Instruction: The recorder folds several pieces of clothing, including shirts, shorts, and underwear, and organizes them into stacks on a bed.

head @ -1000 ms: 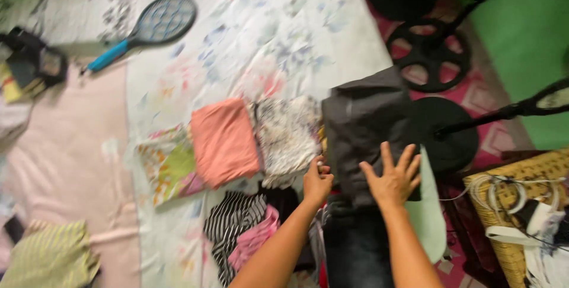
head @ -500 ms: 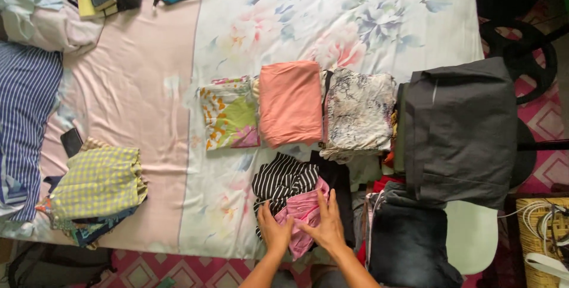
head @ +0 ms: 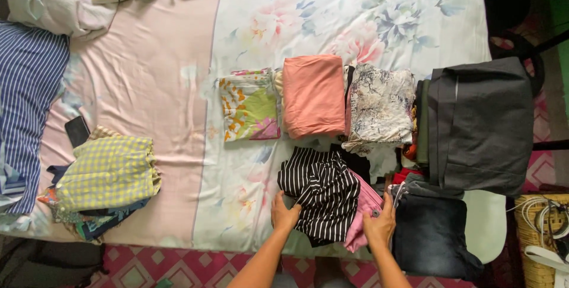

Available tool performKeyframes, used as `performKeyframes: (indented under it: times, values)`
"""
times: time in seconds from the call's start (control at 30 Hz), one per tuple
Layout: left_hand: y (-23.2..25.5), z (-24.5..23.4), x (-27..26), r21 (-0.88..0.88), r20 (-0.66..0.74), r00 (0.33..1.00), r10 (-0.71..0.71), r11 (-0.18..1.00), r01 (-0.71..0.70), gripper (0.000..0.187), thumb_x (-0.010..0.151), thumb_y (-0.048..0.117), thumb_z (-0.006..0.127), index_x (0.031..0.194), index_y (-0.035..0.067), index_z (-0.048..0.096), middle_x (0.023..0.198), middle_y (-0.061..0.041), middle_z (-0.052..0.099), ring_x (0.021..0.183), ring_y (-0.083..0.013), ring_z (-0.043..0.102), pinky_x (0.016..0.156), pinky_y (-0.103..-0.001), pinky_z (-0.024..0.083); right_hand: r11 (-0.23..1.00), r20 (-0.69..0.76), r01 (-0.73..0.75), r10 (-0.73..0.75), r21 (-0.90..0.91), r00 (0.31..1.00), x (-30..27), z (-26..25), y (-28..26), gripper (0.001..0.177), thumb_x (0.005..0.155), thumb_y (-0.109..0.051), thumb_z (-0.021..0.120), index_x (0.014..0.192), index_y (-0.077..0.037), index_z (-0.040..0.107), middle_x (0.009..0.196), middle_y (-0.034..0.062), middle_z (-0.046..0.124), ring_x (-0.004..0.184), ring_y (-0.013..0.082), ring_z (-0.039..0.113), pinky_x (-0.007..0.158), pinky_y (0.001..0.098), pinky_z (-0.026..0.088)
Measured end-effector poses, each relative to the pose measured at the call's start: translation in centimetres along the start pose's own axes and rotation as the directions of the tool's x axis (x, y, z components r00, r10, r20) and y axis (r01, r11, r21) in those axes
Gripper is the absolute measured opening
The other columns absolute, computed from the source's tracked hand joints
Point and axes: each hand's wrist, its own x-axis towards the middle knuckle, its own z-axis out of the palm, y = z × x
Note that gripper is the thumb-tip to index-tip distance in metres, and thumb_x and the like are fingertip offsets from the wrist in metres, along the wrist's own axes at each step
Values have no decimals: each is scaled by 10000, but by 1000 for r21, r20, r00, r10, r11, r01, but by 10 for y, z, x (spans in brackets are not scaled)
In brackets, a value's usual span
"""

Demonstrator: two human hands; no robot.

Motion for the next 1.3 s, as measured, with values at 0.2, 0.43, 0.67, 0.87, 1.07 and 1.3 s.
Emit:
performKeyframes:
  times: [0.2, 0.43, 0.67, 0.87, 1.07, 1.3]
  values:
    - [-12, 31, -11, 139, 540, 820, -190, 981, 136, 778, 683, 403, 906, 1319, 94, 584, 1286, -158, 674, 1188, -308, 671, 1026, -386, 531, 800, -108, 593, -599, -88, 793, -36, -30, -126, 917, 726, -243, 805, 1522, -30, 405, 1385, 348, 591, 1257, 489, 574, 992, 475, 464]
    - [11, -32, -16, -82, 357, 926, 123, 992, -100, 411, 768, 352, 810, 1088, 99, 759, 1058, -161, 740, 983, -308, 691, 876, -414, 536, 973, 44, 231, -230, -26, 972, 5, 31, -59, 408, 742, -235, 856, 1133, -149, 774, 986, 153, 750, 879, 326, 693, 804, 431, 543]
    - [129, -169, 4, -681, 343, 843, 416, 728, -82, 183, 843, 183, 743, 1003, 95, 730, 866, 7, 760, 759, -68, 668, 713, -255, 555, 918, 65, 129, -165, 376, 984, -24, -141, -172, 200, 875, -129, 775, 1058, -49, 767, 732, 57, 632, 647, 120, 530, 598, 305, 439]
    - [204, -227, 24, -731, 389, 760, 521, 677, -90, 252, 890, 184, 804, 1052, 26, 692, 873, -12, 736, 766, -71, 640, 704, -241, 540, 785, -126, 332, -314, 523, 941, -42, -241, -252, 137, 884, -97, 753, 1003, -39, 716, 721, -17, 618, 630, 48, 491, 548, 246, 385]
    - [280, -279, -19, -768, 321, 604, 729, 574, -285, 540, 797, 277, 857, 1202, 7, 622, 1135, -92, 709, 984, -172, 677, 854, -312, 557, 740, -216, 547, -504, 392, 836, -39, -266, -303, 125, 983, -163, 690, 964, -54, 630, 662, -22, 539, 595, 42, 448, 518, 247, 356]
    - [293, -215, -101, -551, 94, 417, 904, 396, -734, 790, 675, 171, 932, 1309, -62, 523, 1304, -210, 563, 1250, -327, 523, 997, -403, 411, 656, -230, 611, -576, 443, 784, -45, -283, -346, 214, 871, -163, 812, 892, -59, 626, 699, -68, 606, 631, 12, 514, 550, 199, 431]
